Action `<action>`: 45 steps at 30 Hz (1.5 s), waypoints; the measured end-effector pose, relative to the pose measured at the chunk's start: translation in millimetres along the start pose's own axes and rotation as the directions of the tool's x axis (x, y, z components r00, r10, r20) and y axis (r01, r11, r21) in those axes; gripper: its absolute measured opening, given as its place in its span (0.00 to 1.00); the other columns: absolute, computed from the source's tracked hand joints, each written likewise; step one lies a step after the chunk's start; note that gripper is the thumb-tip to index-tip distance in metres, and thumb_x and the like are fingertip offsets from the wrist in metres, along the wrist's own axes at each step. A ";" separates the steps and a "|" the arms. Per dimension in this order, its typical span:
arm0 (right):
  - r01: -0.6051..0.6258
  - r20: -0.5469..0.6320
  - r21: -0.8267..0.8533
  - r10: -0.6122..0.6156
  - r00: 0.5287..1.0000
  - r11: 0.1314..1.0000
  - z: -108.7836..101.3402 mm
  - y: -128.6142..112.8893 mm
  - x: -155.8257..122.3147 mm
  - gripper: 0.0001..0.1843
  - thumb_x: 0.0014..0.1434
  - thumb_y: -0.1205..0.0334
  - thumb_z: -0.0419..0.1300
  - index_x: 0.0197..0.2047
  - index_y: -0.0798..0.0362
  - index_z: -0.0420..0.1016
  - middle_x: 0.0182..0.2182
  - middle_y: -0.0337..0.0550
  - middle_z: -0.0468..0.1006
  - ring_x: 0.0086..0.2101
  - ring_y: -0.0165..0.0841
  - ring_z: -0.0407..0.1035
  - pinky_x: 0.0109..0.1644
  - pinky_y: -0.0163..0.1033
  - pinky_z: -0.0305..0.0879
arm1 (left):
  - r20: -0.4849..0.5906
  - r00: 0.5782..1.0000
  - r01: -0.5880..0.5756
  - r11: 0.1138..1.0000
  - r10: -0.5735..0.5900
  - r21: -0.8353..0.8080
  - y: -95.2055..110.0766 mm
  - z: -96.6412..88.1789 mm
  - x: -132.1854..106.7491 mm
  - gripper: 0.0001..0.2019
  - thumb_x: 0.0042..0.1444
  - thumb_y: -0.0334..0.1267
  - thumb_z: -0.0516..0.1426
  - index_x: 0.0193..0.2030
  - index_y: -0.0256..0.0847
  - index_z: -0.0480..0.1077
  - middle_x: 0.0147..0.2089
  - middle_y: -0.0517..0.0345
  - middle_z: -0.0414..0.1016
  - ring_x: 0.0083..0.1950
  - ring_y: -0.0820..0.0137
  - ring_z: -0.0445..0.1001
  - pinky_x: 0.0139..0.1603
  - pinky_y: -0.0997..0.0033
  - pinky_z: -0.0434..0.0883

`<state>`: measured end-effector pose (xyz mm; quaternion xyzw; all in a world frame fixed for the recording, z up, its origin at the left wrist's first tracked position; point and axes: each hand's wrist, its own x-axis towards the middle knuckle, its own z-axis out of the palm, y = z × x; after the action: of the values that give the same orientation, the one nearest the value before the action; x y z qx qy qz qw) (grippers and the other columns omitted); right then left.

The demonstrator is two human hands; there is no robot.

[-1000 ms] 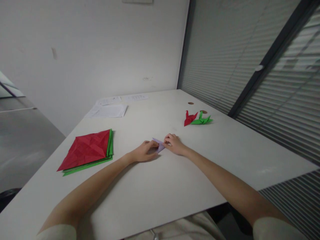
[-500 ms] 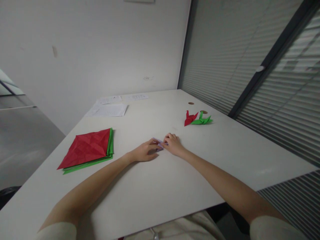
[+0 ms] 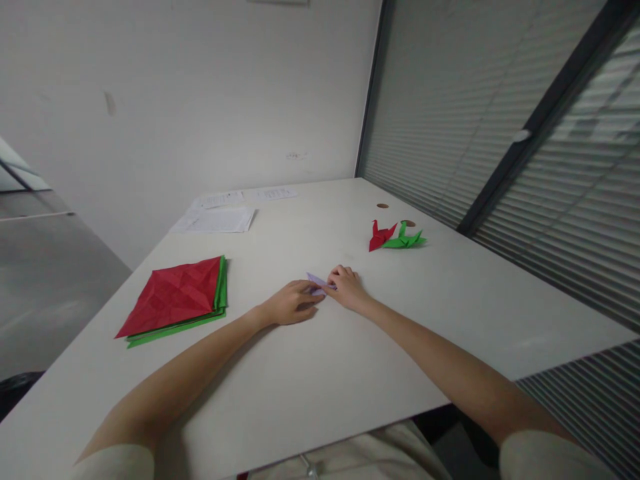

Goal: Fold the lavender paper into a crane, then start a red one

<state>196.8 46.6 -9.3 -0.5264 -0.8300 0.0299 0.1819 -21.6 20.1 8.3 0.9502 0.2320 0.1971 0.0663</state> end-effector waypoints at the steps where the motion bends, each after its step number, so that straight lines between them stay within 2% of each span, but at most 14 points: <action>1: 0.005 -0.001 0.002 -0.005 1.000 1.000 0.0 0.1 -0.2 0.16 0.62 0.48 0.55 0.32 0.52 0.74 0.42 0.48 0.70 0.45 0.41 0.61 0.47 0.46 0.57 | -0.002 1.000 0.011 1.000 -0.011 -0.002 -0.2 0.3 -0.4 0.20 0.59 0.41 0.54 0.58 0.42 0.68 0.60 0.42 0.65 0.61 0.57 0.65 0.60 0.54 0.64; 5: 0.027 -0.005 0.005 -0.027 1.000 1.000 -0.3 0.3 -0.8 0.18 0.63 0.47 0.53 0.32 0.52 0.73 0.42 0.48 0.70 0.44 0.41 0.61 0.46 0.46 0.56 | 0.000 0.999 0.049 0.999 -0.049 0.009 -2.3 1.9 -1.0 0.22 0.59 0.42 0.55 0.60 0.42 0.66 0.62 0.41 0.62 0.62 0.57 0.64 0.62 0.55 0.63; 13: 0.026 -0.007 -0.030 -0.026 1.000 0.999 1.1 0.8 -0.6 0.16 0.62 0.49 0.55 0.33 0.51 0.74 0.43 0.48 0.70 0.44 0.41 0.61 0.45 0.46 0.57 | 0.034 0.999 0.012 0.998 -0.014 0.057 1.5 -0.1 -0.7 0.23 0.60 0.41 0.53 0.62 0.41 0.63 0.63 0.42 0.61 0.61 0.57 0.64 0.61 0.54 0.63; 18: 0.019 0.002 -0.028 -0.019 1.000 0.999 0.6 0.6 -0.4 0.16 0.62 0.49 0.55 0.33 0.51 0.74 0.43 0.49 0.70 0.45 0.42 0.61 0.46 0.46 0.57 | 0.021 0.999 0.049 0.999 -0.048 -0.005 2.0 -0.1 -1.6 0.23 0.59 0.41 0.53 0.60 0.38 0.66 0.55 0.42 0.64 0.56 0.61 0.67 0.59 0.61 0.66; 22: 0.014 0.009 -0.033 -0.013 1.000 0.999 -0.9 -0.4 -0.5 0.15 0.61 0.50 0.56 0.32 0.51 0.74 0.43 0.48 0.70 0.45 0.41 0.61 0.46 0.45 0.56 | 0.022 0.998 0.061 0.997 -0.060 -0.049 0.7 0.9 -1.0 0.23 0.59 0.41 0.54 0.60 0.37 0.67 0.51 0.43 0.66 0.53 0.62 0.68 0.57 0.62 0.67; 27: -0.007 0.006 -0.049 0.008 1.000 0.999 -1.1 -1.9 -0.7 0.12 0.60 0.51 0.58 0.33 0.51 0.74 0.43 0.46 0.71 0.45 0.40 0.62 0.46 0.44 0.56 | 0.007 0.999 0.040 0.999 -0.040 0.015 -1.7 2.5 -0.5 0.22 0.58 0.42 0.55 0.58 0.39 0.68 0.62 0.41 0.61 0.64 0.56 0.59 0.64 0.54 0.58; 29: -0.011 0.006 -0.045 0.012 1.000 0.999 -1.3 -2.2 -0.9 0.13 0.60 0.51 0.58 0.33 0.51 0.74 0.43 0.46 0.71 0.45 0.40 0.61 0.46 0.44 0.56 | 0.026 0.999 0.022 0.999 -0.022 0.025 -3.5 3.7 -0.4 0.22 0.59 0.43 0.54 0.59 0.39 0.67 0.64 0.41 0.60 0.65 0.56 0.59 0.65 0.53 0.57; 32: -0.008 0.001 -0.032 0.008 1.000 0.999 -1.8 -2.1 -1.4 0.14 0.61 0.51 0.57 0.33 0.51 0.74 0.43 0.46 0.71 0.45 0.40 0.62 0.46 0.44 0.55 | 0.041 0.999 0.007 1.000 -0.008 0.028 -5.8 4.7 -0.1 0.22 0.60 0.43 0.53 0.60 0.38 0.67 0.64 0.40 0.62 0.63 0.57 0.62 0.63 0.55 0.59; 40: -0.010 -0.014 -0.031 0.009 1.000 0.999 1.0 -1.1 -1.0 0.12 0.60 0.52 0.58 0.32 0.51 0.74 0.43 0.45 0.71 0.45 0.41 0.62 0.45 0.44 0.55 | 0.054 0.998 -0.011 0.996 0.007 0.083 -3.3 3.4 -2.4 0.24 0.61 0.44 0.52 0.61 0.38 0.64 0.65 0.39 0.61 0.65 0.55 0.61 0.64 0.51 0.58; 45: -0.011 -0.016 -0.045 0.011 1.000 0.999 2.7 -0.6 -0.7 0.10 0.59 0.53 0.60 0.33 0.51 0.74 0.43 0.46 0.71 0.45 0.40 0.61 0.46 0.44 0.55 | -0.002 0.998 -0.056 0.996 0.057 0.068 2.6 0.7 -1.5 0.22 0.60 0.43 0.52 0.59 0.38 0.67 0.64 0.40 0.62 0.64 0.56 0.60 0.63 0.52 0.58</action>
<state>195.7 46.1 -11.9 -0.5351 -0.8262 0.0081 0.1762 -21.4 17.0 7.8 0.9578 0.2117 0.1925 0.0281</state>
